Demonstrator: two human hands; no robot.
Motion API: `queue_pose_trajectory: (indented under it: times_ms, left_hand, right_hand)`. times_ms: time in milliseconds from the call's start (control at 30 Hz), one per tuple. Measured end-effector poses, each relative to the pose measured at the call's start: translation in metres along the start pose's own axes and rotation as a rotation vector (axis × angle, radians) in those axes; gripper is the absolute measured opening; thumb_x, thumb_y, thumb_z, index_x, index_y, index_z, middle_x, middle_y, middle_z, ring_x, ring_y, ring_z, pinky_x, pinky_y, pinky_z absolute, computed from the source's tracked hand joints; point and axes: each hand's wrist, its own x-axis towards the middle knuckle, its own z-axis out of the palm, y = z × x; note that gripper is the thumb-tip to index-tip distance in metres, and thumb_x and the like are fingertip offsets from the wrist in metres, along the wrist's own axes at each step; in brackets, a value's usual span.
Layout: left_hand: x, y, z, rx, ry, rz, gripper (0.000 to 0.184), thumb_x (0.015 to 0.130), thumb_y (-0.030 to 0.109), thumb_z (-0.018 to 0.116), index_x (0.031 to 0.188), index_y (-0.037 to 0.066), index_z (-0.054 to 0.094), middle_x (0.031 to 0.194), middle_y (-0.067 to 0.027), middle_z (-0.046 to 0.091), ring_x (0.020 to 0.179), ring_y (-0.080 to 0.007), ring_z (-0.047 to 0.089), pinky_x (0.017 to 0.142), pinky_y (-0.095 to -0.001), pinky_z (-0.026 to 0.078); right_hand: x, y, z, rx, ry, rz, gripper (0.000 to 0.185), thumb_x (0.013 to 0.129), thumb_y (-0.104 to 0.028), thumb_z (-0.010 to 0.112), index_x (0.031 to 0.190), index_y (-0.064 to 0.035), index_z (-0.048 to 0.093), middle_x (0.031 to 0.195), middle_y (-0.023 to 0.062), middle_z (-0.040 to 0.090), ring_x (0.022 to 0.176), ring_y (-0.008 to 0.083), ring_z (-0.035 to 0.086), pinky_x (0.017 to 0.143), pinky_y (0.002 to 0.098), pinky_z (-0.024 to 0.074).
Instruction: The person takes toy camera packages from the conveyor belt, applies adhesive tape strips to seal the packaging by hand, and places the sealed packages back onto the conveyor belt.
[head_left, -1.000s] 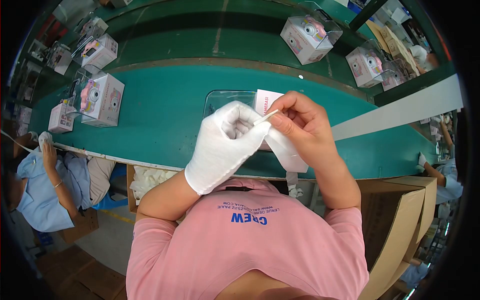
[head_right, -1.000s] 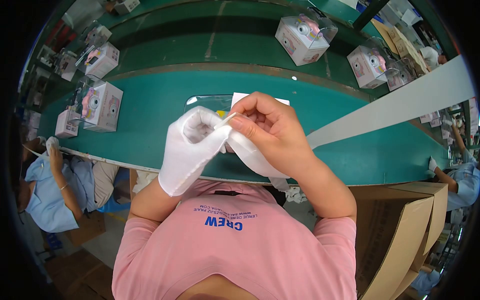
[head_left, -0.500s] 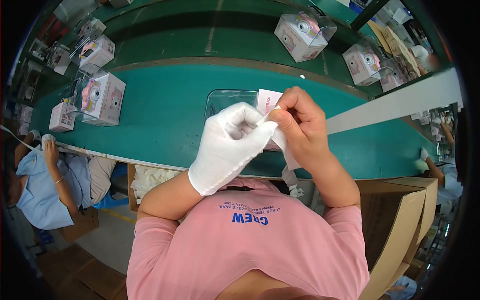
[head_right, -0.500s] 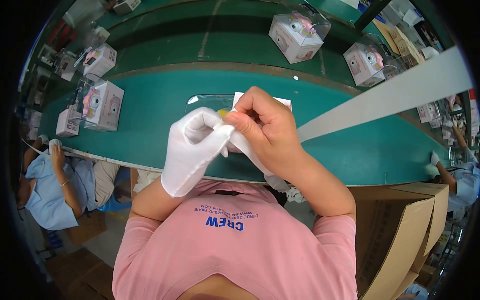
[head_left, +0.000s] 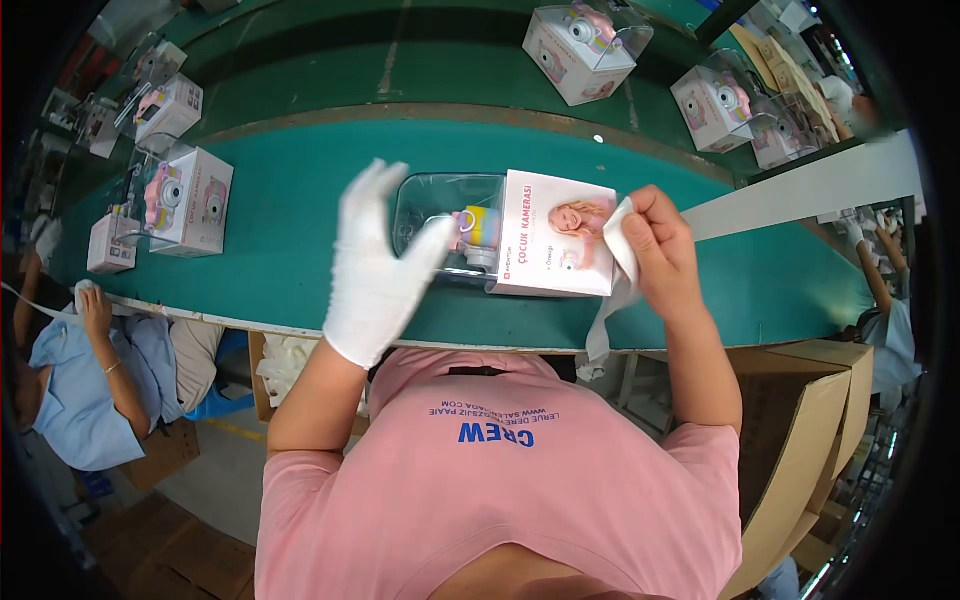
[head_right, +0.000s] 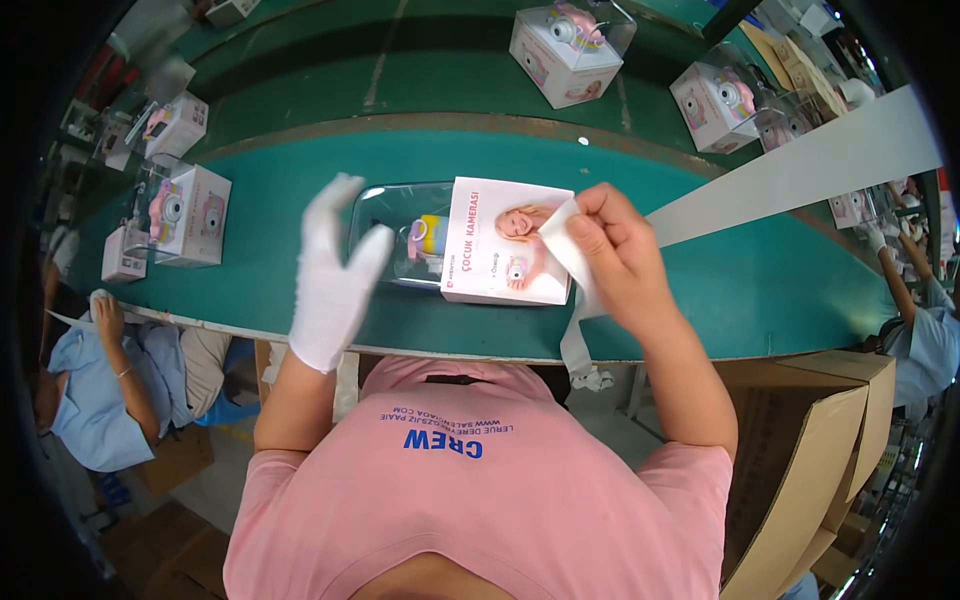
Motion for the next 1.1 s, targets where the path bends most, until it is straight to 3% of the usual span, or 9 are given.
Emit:
queue_pose_trajectory:
  times_ms: [33,167,333,467,633,800,1000,1100]
  left_hand:
    - [-0.005,0.005,0.006,-0.127,-0.144,-0.158,0.081,0.079,0.03,0.08,0.14,-0.008,0.043,0.134,-0.0296,0.051,0.118,-0.0399,0.059,0.106,-0.0424,0.046]
    - [-0.001,0.031,0.001,-0.062,-0.196,-0.184,0.093,0.072,0.036,0.085,0.14,-0.011,0.042,0.137,-0.0345,0.048,0.124,-0.0448,0.054,0.103,-0.0437,0.048]
    - [0.002,0.034,0.007,0.168,-0.166,0.047,0.096,0.067,0.024,0.089,0.144,-0.006,0.041,0.143,-0.033,0.044,0.127,-0.045,0.05,0.106,-0.0478,0.044]
    - [-0.001,0.032,0.006,0.208,-0.134,0.113,0.092,0.068,0.033,0.088,0.137,-0.009,0.045,0.139,-0.0378,0.041,0.123,-0.0508,0.049,0.1,-0.0469,0.048]
    - [-0.008,0.034,0.015,0.085,0.03,0.173,0.08,0.067,0.032,0.088,0.128,-0.004,0.053,0.143,-0.0364,0.035,0.127,-0.0486,0.043,0.102,-0.0485,0.044]
    - [-0.016,0.035,0.022,-0.113,0.134,0.17,0.066,0.069,0.029,0.086,0.123,0.006,0.057,0.145,-0.0341,0.033,0.132,-0.0473,0.037,0.106,-0.0486,0.039]
    - [-0.017,0.039,0.014,-0.078,0.047,0.164,0.059,0.071,0.025,0.083,0.125,0.012,0.063,0.148,-0.0324,0.032,0.134,-0.0489,0.034,0.11,-0.0517,0.034]
    - [-0.013,0.038,0.01,0.014,0.005,0.233,0.048,0.069,0.018,0.084,0.115,0.014,0.071,0.155,-0.0269,0.03,0.141,-0.0471,0.028,0.113,-0.0517,0.033]
  right_hand:
    - [-0.001,0.005,0.006,0.019,0.011,-0.05,0.004,0.097,-0.007,0.059,0.096,-0.0031,0.06,0.082,-0.0003,0.056,0.069,0.0073,0.044,0.062,0.0205,0.0359]
    - [0.001,0.01,0.025,0.077,0.025,-0.202,0.006,0.097,-0.007,0.059,0.093,-0.0028,0.06,0.083,-0.0001,0.056,0.071,0.0076,0.044,0.062,0.0208,0.036]
    - [0.007,-0.013,0.017,-0.132,-0.119,-0.17,0.005,0.096,-0.007,0.061,0.095,-0.002,0.06,0.078,-0.0002,0.056,0.067,0.0067,0.043,0.06,0.0199,0.0348]
    - [0.019,-0.06,0.026,-0.365,-0.28,0.073,0.006,0.095,-0.007,0.064,0.096,-0.0019,0.061,0.07,-0.0015,0.054,0.061,0.0057,0.041,0.056,0.0199,0.0324]
    - [0.042,-0.074,0.041,-0.342,-0.498,0.184,0.01,0.093,-0.001,0.064,0.102,-0.0035,0.06,0.069,-0.0051,0.049,0.06,0.0031,0.038,0.055,0.0186,0.0298]
    - [0.054,-0.065,0.044,-0.264,-0.536,0.17,0.01,0.092,0.002,0.065,0.099,-0.0038,0.059,0.068,-0.0052,0.048,0.059,0.0022,0.037,0.054,0.0172,0.0278]
    - [0.056,-0.074,0.046,-0.378,-0.55,0.174,0.011,0.091,-0.001,0.067,0.095,-0.0056,0.057,0.066,-0.0051,0.046,0.059,0.0039,0.036,0.054,0.0199,0.0286]
    - [0.061,-0.088,0.05,-0.567,-0.591,0.167,0.014,0.089,-0.002,0.069,0.093,-0.0072,0.056,0.065,-0.0052,0.045,0.058,0.0053,0.035,0.054,0.0221,0.029]
